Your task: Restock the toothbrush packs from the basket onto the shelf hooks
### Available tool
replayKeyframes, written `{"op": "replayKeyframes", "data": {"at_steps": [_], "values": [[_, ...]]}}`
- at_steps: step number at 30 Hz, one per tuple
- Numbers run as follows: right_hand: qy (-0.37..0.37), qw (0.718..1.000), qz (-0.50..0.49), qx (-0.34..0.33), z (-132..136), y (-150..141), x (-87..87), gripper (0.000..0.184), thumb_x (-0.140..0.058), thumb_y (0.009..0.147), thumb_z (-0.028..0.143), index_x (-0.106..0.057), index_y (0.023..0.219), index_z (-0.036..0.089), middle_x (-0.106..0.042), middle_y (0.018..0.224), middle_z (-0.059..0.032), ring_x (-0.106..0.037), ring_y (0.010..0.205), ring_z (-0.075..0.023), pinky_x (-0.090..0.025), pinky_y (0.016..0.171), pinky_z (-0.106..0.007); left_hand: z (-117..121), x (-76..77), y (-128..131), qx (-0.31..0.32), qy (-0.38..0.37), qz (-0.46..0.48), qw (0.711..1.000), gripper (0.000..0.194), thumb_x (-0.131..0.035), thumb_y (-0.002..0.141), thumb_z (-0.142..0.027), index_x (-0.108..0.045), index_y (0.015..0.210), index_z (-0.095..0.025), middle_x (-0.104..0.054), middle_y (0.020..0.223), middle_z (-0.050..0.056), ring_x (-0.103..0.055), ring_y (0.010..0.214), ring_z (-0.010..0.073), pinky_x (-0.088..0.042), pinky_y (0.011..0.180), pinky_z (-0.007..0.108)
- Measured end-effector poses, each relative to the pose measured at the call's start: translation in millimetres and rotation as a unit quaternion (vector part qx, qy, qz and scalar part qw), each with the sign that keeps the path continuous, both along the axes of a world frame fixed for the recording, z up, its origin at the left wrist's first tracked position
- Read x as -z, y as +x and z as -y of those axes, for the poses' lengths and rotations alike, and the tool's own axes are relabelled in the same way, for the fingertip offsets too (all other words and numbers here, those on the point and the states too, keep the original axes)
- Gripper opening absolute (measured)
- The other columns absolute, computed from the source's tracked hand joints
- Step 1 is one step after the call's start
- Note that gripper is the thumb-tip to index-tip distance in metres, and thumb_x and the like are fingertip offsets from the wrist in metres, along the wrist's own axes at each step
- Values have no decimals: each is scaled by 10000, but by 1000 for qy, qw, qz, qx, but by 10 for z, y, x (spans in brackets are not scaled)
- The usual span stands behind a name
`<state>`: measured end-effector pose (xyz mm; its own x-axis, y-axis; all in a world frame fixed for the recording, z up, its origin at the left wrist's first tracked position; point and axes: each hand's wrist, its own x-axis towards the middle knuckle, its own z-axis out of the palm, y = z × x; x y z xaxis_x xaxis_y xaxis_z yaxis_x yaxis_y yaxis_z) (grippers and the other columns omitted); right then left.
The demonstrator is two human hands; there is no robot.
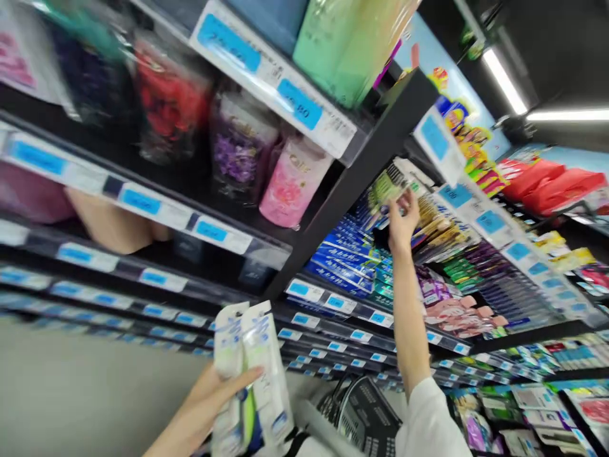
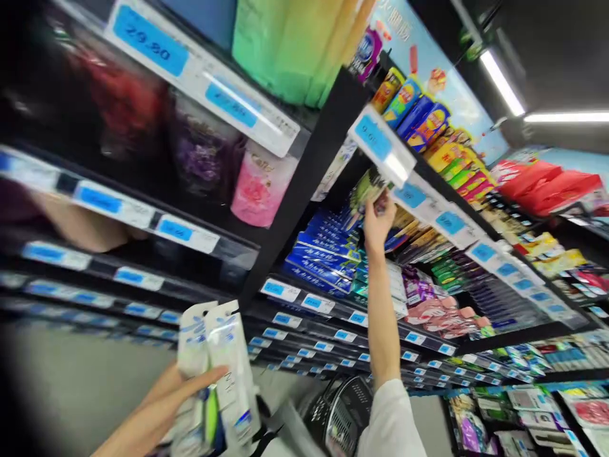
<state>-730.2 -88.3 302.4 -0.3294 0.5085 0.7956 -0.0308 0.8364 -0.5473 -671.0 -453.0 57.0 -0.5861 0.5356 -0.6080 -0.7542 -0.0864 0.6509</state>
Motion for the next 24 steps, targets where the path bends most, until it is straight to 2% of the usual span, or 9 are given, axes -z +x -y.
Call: {"op": "replayKeyframes", "data": {"at_steps": [2,5,6,8,10,11,14,19,24], "values": [[36,999,16,-1,287,231,130,475,-660,848,355,-582,1287,193,-577,1314,-110,-593,1130,-210,-521,904,-340,55,-125,3,26,36,1,999,719,-977,420,-401,-718,1041,-149,-790,1036,129,-736,1014,362,-626,814,376],[7,986,134,-97,867,652,339,260,-606,939,363,-650,1149,217,-665,1096,-70,-644,929,-177,-530,788,-305,73,-202,15,47,74,-18,996,669,-953,543,-373,-697,1104,-116,-772,1107,153,-733,1025,339,-610,853,377],[-6,963,224,-148,1076,793,411,222,-587,964,371,-674,1095,215,-682,1024,-58,-649,862,-168,-527,755,-297,64,-221,23,46,79,-26,995,640,-948,562,-364,-700,1096,-114,-771,1109,152,-732,1024,330,-606,858,370],[-24,881,403,-247,1469,1041,566,229,-584,981,383,-694,1070,203,-702,1005,-58,-655,779,-156,-519,710,-288,25,-264,46,46,90,-40,994,591,-942,584,-343,-712,1080,-119,-775,1099,140,-731,1017,310,-598,857,349],[-34,800,516,-305,1773,1224,737,290,-623,964,419,-678,1136,192,-711,1034,-68,-657,754,-163,-516,713,-301,-34,-312,78,50,114,-58,991,568,-929,621,-324,-715,1110,-131,-773,1111,126,-726,1027,289,-588,864,328],[-38,780,542,-311,1879,1291,823,355,-652,945,446,-653,1194,192,-712,1043,-71,-658,771,-178,-514,722,-311,-66,-333,94,50,127,-65,989,567,-923,636,-319,-713,1131,-140,-772,1116,118,-724,1030,277,-585,864,317],[-80,785,542,-289,2015,1419,1049,510,-721,882,500,-588,1285,216,-717,982,-51,-656,826,-217,-497,696,-309,-150,-369,138,46,148,-75,985,532,-920,648,-319,-726,1113,-147,-778,1083,99,-727,989,242,-580,839,281],[-271,820,412,-290,1858,1456,1269,249,-686,914,430,-631,965,192,-702,811,-12,-656,694,-159,-486,595,-248,-191,-396,165,50,147,-65,986,499,-910,670,-356,-735,1084,-139,-775,1017,89,-725,877,196,-592,813,286],[-379,841,254,-291,1634,1384,1352,252,-752,872,398,-630,948,191,-738,896,-31,-687,749,-151,-546,674,-260,-158,-366,127,57,99,-37,993,502,-912,644,-442,-724,975,-114,-753,880,80,-711,743,189,-604,680,290]]}}
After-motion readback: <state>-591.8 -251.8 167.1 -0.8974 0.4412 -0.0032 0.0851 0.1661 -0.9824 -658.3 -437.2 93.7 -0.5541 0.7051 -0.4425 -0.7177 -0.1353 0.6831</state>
